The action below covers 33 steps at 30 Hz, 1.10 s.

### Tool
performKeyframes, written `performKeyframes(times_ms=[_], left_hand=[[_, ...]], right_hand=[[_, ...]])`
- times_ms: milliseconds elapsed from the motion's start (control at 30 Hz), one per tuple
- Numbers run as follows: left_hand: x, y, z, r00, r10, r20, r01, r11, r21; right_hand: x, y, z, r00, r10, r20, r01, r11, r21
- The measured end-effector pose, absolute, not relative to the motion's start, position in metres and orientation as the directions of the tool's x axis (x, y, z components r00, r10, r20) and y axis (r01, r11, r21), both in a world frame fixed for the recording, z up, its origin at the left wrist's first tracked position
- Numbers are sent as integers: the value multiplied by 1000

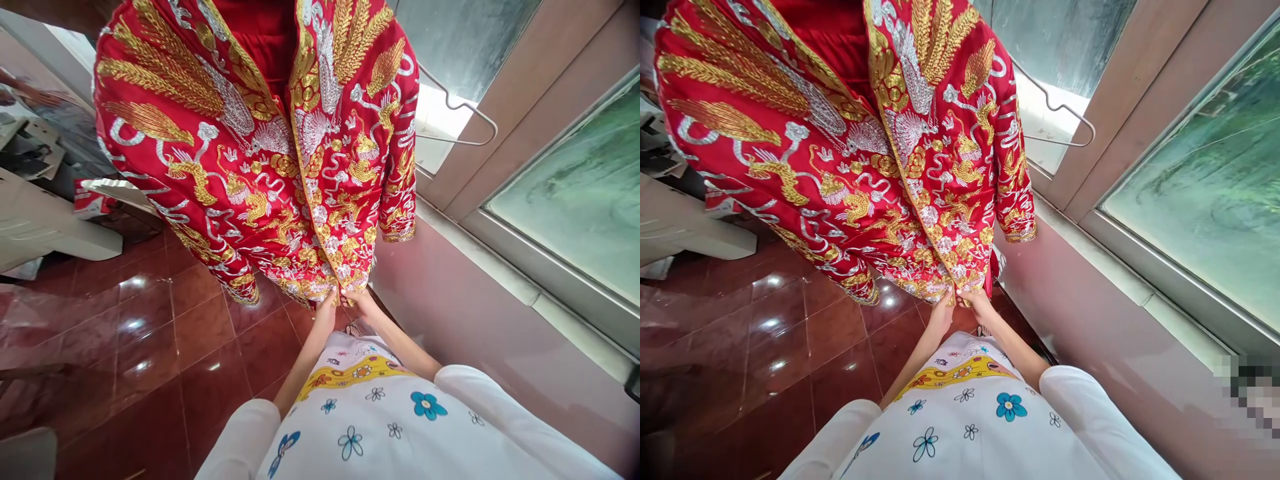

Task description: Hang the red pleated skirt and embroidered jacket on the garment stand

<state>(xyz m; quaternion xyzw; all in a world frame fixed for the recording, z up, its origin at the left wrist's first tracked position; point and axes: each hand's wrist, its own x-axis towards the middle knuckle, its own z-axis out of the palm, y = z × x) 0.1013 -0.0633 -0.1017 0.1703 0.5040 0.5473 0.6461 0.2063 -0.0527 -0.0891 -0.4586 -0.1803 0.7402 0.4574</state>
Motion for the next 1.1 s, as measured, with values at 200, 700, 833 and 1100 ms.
performKeyframes(times_ms=[200,700,833,1100], left_hand=[[104,-64,-101,-124,882,-455,-653,273,706],[103,-62,-98,-284,850,-443,-711,123,692],[101,-63,-96,-179,842,-509,-757,212,618],[98,-64,-88,-110,849,-517,-797,235,556]], right_hand=[[201,-55,-90,-159,832,-532,-552,-521,-651],[180,-51,-97,-74,915,-396,-627,-352,-695],[187,-52,-96,-100,889,-447,-574,-418,-704],[197,-52,-88,-107,857,-505,-501,-485,-717]])
